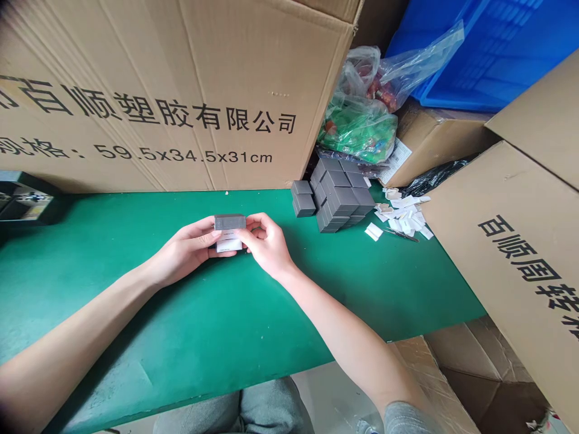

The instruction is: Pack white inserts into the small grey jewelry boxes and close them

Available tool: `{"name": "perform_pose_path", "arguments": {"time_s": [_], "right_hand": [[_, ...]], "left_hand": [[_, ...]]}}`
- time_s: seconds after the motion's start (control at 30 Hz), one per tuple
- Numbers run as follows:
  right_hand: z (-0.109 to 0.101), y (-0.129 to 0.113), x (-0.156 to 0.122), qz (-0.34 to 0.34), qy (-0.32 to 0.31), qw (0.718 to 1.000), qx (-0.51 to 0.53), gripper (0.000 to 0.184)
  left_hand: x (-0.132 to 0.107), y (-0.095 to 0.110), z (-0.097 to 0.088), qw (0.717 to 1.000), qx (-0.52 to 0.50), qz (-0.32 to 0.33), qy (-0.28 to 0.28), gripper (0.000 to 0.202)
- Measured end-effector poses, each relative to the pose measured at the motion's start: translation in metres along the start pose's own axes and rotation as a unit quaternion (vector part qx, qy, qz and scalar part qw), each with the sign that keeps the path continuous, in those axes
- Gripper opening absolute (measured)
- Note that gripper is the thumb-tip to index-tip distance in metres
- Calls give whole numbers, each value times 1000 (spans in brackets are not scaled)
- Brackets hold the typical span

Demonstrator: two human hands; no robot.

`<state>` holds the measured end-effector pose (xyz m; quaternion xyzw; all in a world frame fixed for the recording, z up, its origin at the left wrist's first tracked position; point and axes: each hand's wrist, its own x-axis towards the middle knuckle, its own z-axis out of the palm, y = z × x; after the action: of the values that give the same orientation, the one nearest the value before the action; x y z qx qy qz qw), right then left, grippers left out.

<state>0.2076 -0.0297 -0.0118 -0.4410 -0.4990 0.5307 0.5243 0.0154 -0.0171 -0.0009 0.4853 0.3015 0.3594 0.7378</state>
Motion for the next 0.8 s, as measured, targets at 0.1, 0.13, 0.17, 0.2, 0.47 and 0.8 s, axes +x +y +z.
{"name": "perform_pose_path", "arguments": {"time_s": [0.1,0.13,0.17,0.2,0.47,0.8], "right_hand": [[2,-1,-2,-19,19,1000,-5,38],[3,-1,-3,-29,29,999,-11,37],[4,-1,-5,-42,37,998,-23,35],[4,-2,-6,-58,45,997,-39,33],[-6,4,-8,-251,26,914,-317,25],[-16,-2,-4,-295,-31,787,-541,33]], "left_hand": [[0,0,1,1000,5,1,-1,37],[0,0,2,1000,6,1,2,37],[0,1,3,1000,6,3,5,38],[0,1,4,1000,4,5,10,38],[2,0,5,999,-7,13,34,37],[2,-5,3,998,46,30,25,41]]}}
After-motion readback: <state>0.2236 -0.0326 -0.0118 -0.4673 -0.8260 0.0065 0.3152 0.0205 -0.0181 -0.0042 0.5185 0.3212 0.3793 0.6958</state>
